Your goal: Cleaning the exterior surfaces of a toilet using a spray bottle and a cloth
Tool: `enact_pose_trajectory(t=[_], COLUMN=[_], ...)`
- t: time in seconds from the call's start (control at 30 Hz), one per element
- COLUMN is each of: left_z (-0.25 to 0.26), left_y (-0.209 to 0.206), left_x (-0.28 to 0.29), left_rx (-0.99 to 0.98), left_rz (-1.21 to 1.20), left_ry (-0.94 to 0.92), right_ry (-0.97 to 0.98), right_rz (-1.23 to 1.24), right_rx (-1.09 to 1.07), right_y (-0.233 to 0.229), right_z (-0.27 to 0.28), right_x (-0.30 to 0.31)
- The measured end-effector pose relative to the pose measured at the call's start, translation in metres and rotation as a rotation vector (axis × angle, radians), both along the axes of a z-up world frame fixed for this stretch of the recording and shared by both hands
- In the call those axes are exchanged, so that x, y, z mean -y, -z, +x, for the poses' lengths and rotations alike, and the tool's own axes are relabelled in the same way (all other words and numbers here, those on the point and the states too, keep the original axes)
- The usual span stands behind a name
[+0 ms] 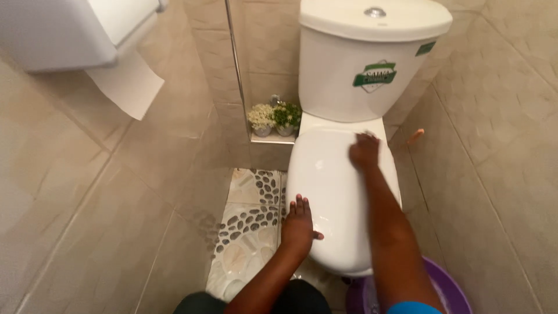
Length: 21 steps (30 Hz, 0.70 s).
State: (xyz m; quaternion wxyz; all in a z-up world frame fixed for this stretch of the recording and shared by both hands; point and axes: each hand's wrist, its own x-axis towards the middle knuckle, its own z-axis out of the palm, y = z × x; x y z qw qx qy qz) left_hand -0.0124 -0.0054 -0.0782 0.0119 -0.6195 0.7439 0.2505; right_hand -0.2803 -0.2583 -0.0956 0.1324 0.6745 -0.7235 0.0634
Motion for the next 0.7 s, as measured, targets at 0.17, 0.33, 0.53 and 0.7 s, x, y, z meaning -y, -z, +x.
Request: enact_pose_trajectory(t=[0.17, 0.33, 0.53, 0.7], left_z=[0.013, 0.012, 0.011, 0.006], left_y=[-0.066, -0.067, -0.056, -0.054], left_x=[-0.02, -0.024, -0.015, -0.012], left_rx=[-0.1, -0.121, -0.037, -0.001], left_rz=[0.004, -0.009, -0.013, 0.027], left_ry=[0.021, 0.021, 0.05, 0.048], right_ry=[-0.732, -0.783, -0.333, 0.076], right_rz=[-0.577, -0.124, -0.334, -0.331], right_rx=[0.425, 0.478, 0.091, 0.099], right_y=[0.009, -0.049, 0.001, 0.026], right_z=[0.131, 0.155, -0.027, -0.043], right_x=[-0.038, -0.155, -0.094, -0.057])
